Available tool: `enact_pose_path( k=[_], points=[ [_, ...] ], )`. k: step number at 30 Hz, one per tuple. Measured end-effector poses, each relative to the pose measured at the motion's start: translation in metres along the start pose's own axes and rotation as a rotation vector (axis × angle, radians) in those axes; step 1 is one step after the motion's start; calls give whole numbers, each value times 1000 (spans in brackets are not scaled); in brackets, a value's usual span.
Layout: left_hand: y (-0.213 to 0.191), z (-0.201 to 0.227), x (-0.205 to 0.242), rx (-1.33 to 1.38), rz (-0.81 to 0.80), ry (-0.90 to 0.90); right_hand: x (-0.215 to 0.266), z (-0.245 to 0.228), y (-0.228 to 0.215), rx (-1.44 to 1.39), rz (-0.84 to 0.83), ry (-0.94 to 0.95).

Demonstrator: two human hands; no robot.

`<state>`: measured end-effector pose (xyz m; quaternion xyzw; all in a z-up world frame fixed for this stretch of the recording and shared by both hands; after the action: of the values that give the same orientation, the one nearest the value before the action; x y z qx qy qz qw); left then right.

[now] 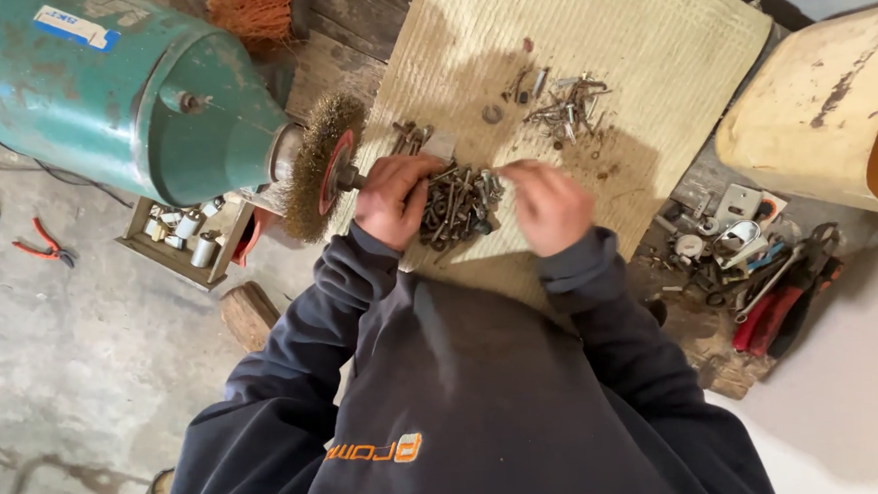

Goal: The person sorts a pile of mixed metal fasteners, including bolts, nuts, and washers, on a workbench. They separate the items by hand into different piles and then transfer the sorted fasteners into a plastic container.

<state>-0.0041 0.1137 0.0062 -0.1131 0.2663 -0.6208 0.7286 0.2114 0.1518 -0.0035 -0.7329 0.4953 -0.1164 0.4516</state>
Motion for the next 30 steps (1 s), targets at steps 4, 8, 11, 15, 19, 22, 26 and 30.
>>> enact_pose_path(
  k=[4,8,11,15,19,22,26,30],
  points=[
    [4,-7,6,-20,-39,7,-20,23,-38,-30,23,234],
    [4,-7,0,-8,-21,11,-49,35,-33,74,-50,238],
    [4,-1,-7,-10,-25,24,-66,47,14,185,-183,188],
    [3,2,-8,12,-22,35,-75,44,55,367,-247,73],
    [-1,3,-4,18,-30,31,-65,46,50,400,-194,46],
    [-1,6,-4,57,-50,16,-42,63,37,222,-239,226],
    [-2,23,-12,69,-79,56,3,74,-15,33,-239,439],
    [7,26,-13,93,-110,44,77,115,-79,139,-318,582]
  ],
)
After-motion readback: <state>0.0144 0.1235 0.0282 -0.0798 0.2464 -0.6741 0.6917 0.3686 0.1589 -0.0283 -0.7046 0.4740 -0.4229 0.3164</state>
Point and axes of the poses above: each hand's wrist, its own x-axis away from the middle knuckle, its own y-axis out of the palm, z = x × y, the point moved 9 cm from there along -x, towards the middle knuckle, and after that the axes turned 3 degrees about z, right-handed, at the moved point
